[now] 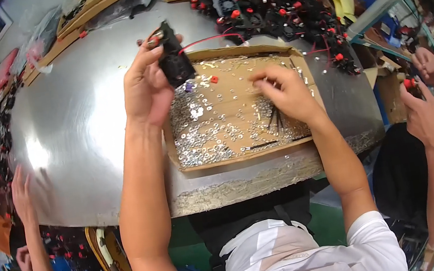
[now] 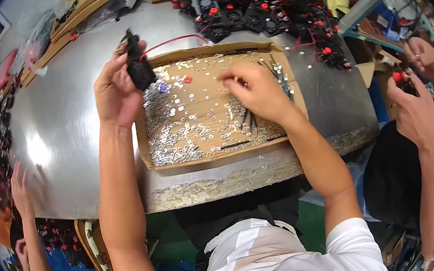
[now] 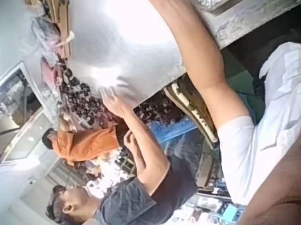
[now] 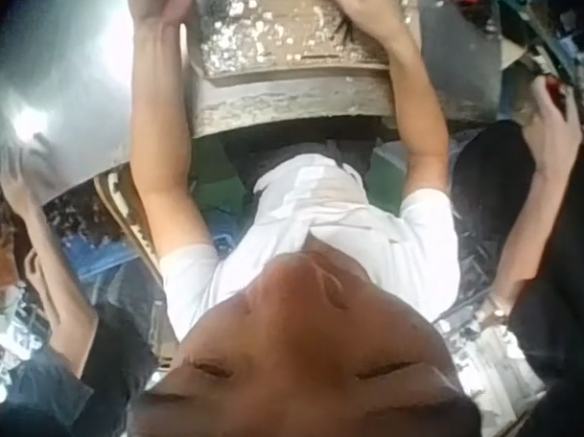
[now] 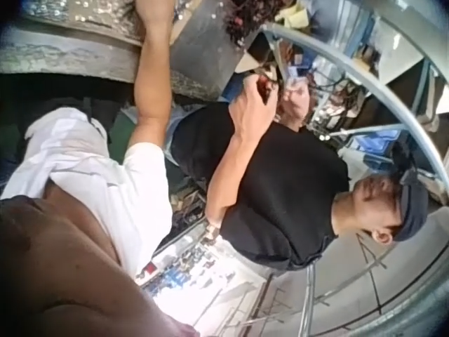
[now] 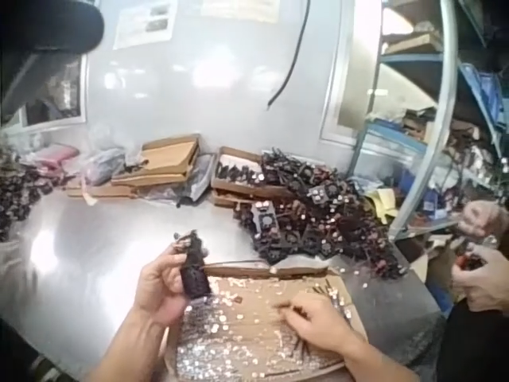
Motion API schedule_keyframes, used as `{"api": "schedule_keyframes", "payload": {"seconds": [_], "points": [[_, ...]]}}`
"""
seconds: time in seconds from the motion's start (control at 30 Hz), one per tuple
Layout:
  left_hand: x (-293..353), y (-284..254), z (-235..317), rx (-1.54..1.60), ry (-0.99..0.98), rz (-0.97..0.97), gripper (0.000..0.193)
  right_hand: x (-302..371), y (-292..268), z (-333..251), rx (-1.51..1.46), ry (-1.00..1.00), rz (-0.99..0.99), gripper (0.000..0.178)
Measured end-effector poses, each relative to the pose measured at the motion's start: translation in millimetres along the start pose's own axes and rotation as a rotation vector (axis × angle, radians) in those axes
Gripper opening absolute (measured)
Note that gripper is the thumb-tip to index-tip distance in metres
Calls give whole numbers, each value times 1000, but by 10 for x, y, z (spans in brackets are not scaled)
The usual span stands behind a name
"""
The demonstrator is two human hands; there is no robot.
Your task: Assembling small electronic components by connecting wires to plastic housings at a factory workstation.
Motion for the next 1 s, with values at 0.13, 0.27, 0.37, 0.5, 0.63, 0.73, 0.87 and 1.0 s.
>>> {"api": "schedule_keyframes", "payload": {"seconds": [0.13, 0.27, 0.37, 0.5, 0.63, 0.73, 0.87, 1.0], "points": [[22, 9, 9, -7, 37, 48, 44, -42, -445, 72, -343, 112, 233, 18], [21, 41, -11, -65, 24, 31, 48, 157, -611, 58, -212, 150, 171, 17], [29, 62, -32, -94, 27, 54, 49, 329, -631, -3, -44, 139, 134, 16], [19, 60, -41, -121, 11, 64, 51, 447, -705, -25, 82, 142, 117, 16], [21, 69, -67, -162, 12, 72, 54, 445, -754, 79, 147, 142, 128, 15], [9, 71, -91, -179, -5, 63, 54, 312, -744, 144, 240, 102, 103, 16], [10, 124, -129, -210, -16, 72, 54, 32, -549, 329, 444, -145, 41, 20], [23, 118, -124, -198, -22, 63, 54, -221, -401, 472, 653, -3, -104, 29]]}}
Point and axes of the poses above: each hand's wrist, its own x-axis away from the middle knuckle, its own y-axis out of the palm, z = x × y, the point moved 2 cm from there along -x, towards the middle knuckle
